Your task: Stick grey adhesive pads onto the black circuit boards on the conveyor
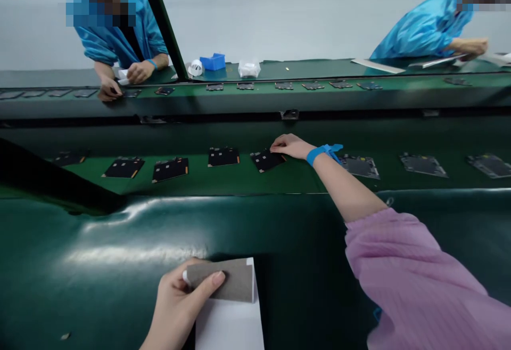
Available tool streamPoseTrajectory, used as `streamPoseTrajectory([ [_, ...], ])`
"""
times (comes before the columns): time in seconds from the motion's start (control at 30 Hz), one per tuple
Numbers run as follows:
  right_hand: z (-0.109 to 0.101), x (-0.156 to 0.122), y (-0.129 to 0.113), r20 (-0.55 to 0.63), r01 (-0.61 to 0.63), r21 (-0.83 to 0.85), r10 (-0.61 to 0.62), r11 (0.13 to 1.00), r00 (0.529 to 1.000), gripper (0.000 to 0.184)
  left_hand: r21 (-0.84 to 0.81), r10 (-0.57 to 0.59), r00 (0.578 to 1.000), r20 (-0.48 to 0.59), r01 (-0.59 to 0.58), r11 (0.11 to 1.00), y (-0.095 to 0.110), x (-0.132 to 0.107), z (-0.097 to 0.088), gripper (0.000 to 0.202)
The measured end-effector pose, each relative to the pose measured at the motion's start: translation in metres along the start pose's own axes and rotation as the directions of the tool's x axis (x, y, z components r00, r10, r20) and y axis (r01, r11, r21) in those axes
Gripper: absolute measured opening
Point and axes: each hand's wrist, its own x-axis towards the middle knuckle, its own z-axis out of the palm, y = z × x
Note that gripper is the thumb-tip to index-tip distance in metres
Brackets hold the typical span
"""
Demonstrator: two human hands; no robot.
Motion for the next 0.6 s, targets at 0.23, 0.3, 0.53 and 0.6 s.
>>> streamPoseTrajectory([
  [0.23, 0.008, -0.011, 0.003, -0.232, -0.166, 0.142, 0.196, 0.976, 0.953, 0.028, 0.011, 0.004, 1.0, -0.006, -0.004, 1.0, 0.005, -0.001, 0.001, 0.023],
  [0.3, 0.016, -0.031, -0.016, -0.375, -0.138, 0.214, 0.212, 0.967, 0.902, 0.025, 0.004, 0.025, 1.0, -0.007, -0.025, 1.0, 0.005, -0.001, 0.001, 0.021],
  [0.53, 0.057, -0.155, -0.105, -0.041, 0.28, 0.417, -0.29, 0.864, 0.956, 0.021, -0.028, 0.092, 0.994, 0.056, -0.091, 0.995, 0.0, 0.004, -0.004, 0.022],
  [0.6, 0.062, -0.17, -0.112, -0.01, 0.248, 0.447, -0.273, 0.859, 0.962, 0.019, -0.021, 0.105, 0.993, 0.054, -0.104, 0.994, 0.0, 0.004, -0.005, 0.021],
])
